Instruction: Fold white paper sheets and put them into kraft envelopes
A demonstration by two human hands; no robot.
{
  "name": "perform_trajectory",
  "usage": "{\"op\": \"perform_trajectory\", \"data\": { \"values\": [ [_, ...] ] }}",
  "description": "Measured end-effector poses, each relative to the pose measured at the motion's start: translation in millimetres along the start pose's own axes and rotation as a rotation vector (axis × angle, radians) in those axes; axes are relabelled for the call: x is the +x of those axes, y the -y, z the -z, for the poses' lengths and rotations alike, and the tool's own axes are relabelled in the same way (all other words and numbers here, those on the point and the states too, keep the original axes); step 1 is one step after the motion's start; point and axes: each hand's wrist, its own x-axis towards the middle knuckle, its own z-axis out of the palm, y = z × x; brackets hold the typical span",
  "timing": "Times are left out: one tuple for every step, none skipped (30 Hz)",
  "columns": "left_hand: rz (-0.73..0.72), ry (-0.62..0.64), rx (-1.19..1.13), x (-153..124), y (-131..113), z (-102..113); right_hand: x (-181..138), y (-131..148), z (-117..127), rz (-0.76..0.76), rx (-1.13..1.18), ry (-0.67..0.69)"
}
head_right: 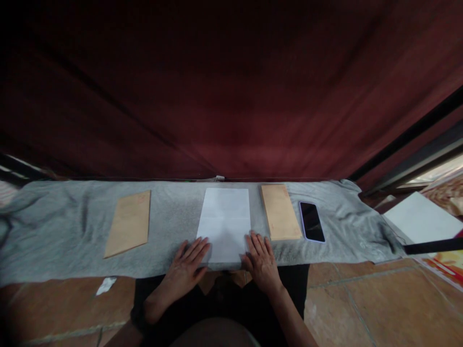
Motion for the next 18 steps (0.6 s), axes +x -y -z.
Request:
{"op": "perform_trajectory", "data": {
  "values": [
    [-0.010, 0.001, -0.010, 1, 2, 1, 0, -1, 3, 0.020, 0.008, 0.019],
    [-0.019, 0.001, -0.018, 2, 3, 2, 0, -2, 6, 0.039, 0.015, 0.037],
    [-0.025, 0.003, -0.023, 2, 5, 3, 1, -3, 8, 0.056, 0.020, 0.052],
    [-0.025, 0.005, -0.028, 3, 6, 4, 1, -4, 11, 0.068, 0.024, 0.064],
    [-0.019, 0.008, -0.032, 4, 7, 5, 1, -4, 12, 0.075, 0.027, 0.073],
    [-0.011, 0.013, -0.035, 5, 7, 6, 2, -5, 14, 0.079, 0.031, 0.081],
    [0.001, 0.019, -0.037, 6, 6, 6, 2, -5, 14, 0.083, 0.036, 0.089],
    [0.012, 0.022, -0.035, 6, 5, 5, 3, -5, 15, 0.087, 0.041, 0.096],
    [0.022, 0.023, -0.029, 7, 3, 3, 3, -5, 15, 0.094, 0.045, 0.102],
    [0.026, 0.021, -0.017, 8, 2, 1, 4, -4, 15, 0.104, 0.048, 0.107],
    [0.026, 0.018, -0.003, 9, 0, -1, 4, -4, 14, 0.112, 0.049, 0.110],
    [0.024, 0.016, 0.014, 9, -1, -3, 5, -4, 14, 0.120, 0.048, 0.110],
    [0.020, 0.017, 0.030, 10, -2, -5, 6, -4, 14, 0.127, 0.046, 0.108],
    [0.013, 0.024, 0.042, 10, -2, -6, 6, -4, 14, 0.132, 0.043, 0.104],
    [0.003, 0.036, 0.052, 11, -3, -6, 6, -4, 15, 0.137, 0.042, 0.099],
    [-0.008, 0.050, 0.057, 11, -2, -6, 6, -4, 15, 0.143, 0.043, 0.094],
    [-0.020, 0.065, 0.058, 10, -2, -4, 6, -4, 15, 0.149, 0.046, 0.090],
    [-0.031, 0.076, 0.057, 10, -2, -3, 5, -4, 16, 0.153, 0.049, 0.087]
  ]
}}
